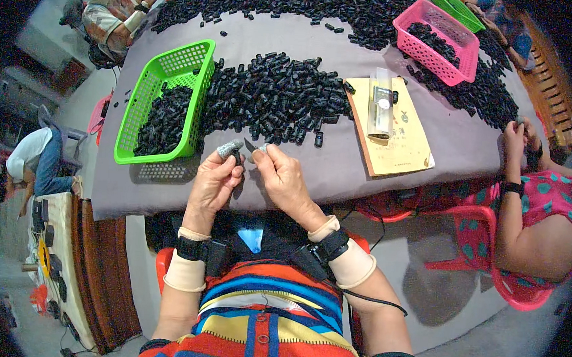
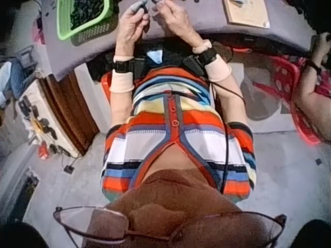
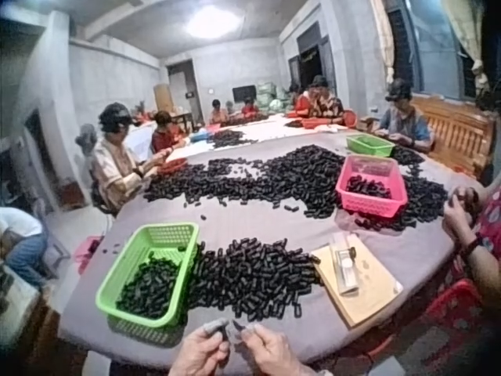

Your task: Assembling small black plastic/rubber shoe components by hand at a workshop table.

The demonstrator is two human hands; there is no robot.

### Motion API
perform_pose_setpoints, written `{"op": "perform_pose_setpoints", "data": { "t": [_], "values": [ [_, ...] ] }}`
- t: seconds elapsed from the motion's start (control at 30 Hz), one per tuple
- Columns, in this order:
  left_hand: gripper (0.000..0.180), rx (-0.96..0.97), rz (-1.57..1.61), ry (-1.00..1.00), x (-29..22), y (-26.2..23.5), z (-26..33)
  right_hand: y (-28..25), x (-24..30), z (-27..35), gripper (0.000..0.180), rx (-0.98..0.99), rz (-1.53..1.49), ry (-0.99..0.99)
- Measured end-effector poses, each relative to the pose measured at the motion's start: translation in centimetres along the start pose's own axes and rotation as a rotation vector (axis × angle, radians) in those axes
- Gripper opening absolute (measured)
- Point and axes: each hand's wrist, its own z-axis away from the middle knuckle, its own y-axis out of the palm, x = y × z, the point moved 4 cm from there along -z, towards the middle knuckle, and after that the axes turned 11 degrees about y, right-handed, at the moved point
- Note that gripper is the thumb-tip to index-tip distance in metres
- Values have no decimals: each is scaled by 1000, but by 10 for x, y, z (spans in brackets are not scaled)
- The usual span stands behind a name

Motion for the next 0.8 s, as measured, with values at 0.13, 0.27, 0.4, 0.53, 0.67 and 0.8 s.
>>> {"op": "perform_pose_setpoints", "data": {
  "t": [0.13, 0.27, 0.4, 0.53, 0.67, 0.8],
  "values": [
    [26, 42, 74, -6, 0, -3, 2, -1, 0, 0, 30, 5, 16, 8],
    [28, 91, 133, 20, 2, -8, 3, 3, 11, 4, 27, 49, 171, -40],
    [27, 68, 150, 7, -4, -2, 7, 10, 21, 11, 23, 67, 366, -247],
    [24, 13, 86, -13, -3, 2, 7, 11, 22, 12, 23, 50, 439, -303],
    [23, 37, 90, -12, -1, -2, 7, 13, 20, 12, 24, 44, 439, -312],
    [23, 41, 85, -20, -1, -2, 8, 14, 20, 12, 23, 41, 459, -303]
  ]
}}
